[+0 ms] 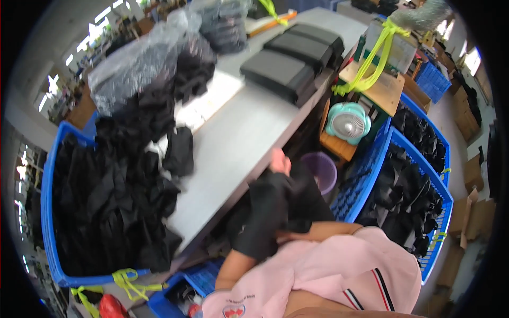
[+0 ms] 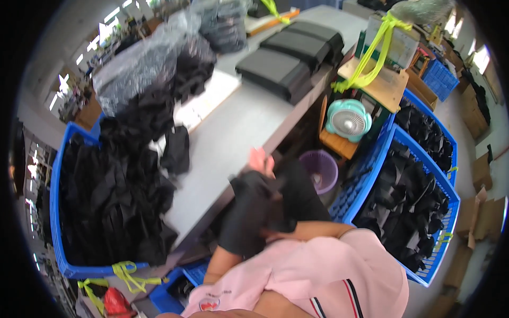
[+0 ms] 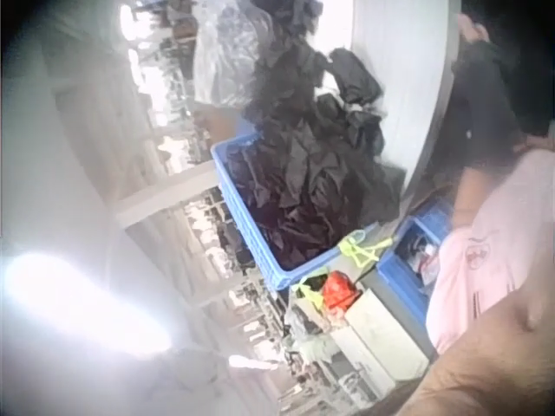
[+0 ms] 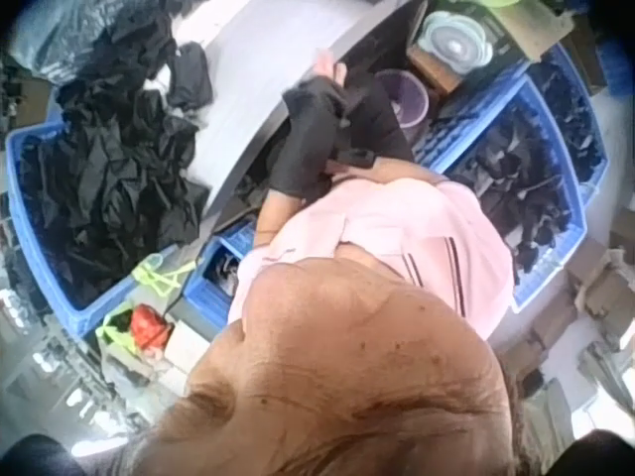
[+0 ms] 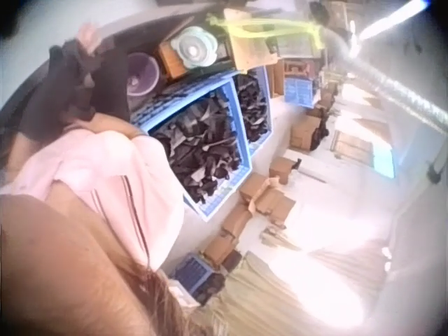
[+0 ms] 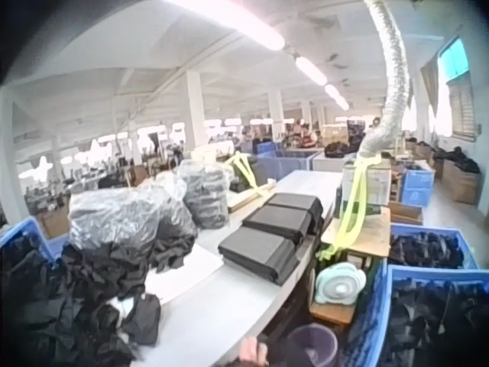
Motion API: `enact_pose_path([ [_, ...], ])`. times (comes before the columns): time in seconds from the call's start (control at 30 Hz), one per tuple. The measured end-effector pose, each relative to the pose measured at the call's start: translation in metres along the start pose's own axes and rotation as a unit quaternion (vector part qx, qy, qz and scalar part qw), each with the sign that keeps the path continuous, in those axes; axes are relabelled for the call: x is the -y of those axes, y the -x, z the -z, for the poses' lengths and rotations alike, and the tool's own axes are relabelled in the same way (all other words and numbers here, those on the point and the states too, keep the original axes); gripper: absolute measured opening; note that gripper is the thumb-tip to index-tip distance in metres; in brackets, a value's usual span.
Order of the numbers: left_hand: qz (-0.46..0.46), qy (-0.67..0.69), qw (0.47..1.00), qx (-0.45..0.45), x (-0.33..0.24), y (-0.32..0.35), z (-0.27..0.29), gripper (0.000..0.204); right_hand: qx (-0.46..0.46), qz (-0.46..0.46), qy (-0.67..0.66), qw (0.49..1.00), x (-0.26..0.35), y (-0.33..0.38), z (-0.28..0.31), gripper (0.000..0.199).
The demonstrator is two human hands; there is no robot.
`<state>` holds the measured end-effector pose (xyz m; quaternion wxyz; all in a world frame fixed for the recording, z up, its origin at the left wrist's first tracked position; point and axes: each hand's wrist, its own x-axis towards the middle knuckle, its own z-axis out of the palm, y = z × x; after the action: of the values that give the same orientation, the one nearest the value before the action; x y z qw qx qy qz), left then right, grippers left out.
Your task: Inspecting and organizing black fabric components into bins within a workshop environment.
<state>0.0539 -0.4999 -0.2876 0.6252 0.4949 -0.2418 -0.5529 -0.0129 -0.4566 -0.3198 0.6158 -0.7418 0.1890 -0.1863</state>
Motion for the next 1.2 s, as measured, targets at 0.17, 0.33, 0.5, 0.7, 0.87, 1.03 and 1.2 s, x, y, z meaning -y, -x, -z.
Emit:
enact_pose_path([
  [0.17,-0.098,0.358,0.91,-0.184,-0.106,0.041,0.023,0.045,-0.075,-0.151,-0.082,0.982,0.01,0.012,0.022,0.012],
  [0.33,-0.259,-0.388,0.876,-0.12,-0.068,0.056,0.061,0.047,-0.314,0.093,0.112,0.938,0.103,0.006,0.061,0.02],
  [0.5,-0.08,-0.123,0.981,-0.125,-0.107,0.103,0.025,0.029,-0.185,0.091,0.072,0.976,0.106,-0.004,0.056,0.018],
  [0.7,-0.171,0.106,0.963,-0.179,-0.065,0.13,0.069,0.034,0.056,0.023,-0.182,0.982,0.126,0.006,0.082,0.02],
  [0.87,-0.219,-0.109,0.958,-0.149,-0.052,0.146,0.048,0.038,-0.11,0.014,-0.122,0.986,0.118,-0.039,0.092,0.026],
  [1.03,-0.255,-0.315,0.903,-0.138,-0.055,0.124,0.048,0.043,-0.245,0.077,-0.085,0.963,0.108,-0.037,0.095,0.032],
  [1.2,-0.269,-0.517,0.805,-0.112,-0.064,0.121,0.067,0.048,-0.228,0.175,0.284,0.915,0.12,-0.009,0.06,0.059],
])
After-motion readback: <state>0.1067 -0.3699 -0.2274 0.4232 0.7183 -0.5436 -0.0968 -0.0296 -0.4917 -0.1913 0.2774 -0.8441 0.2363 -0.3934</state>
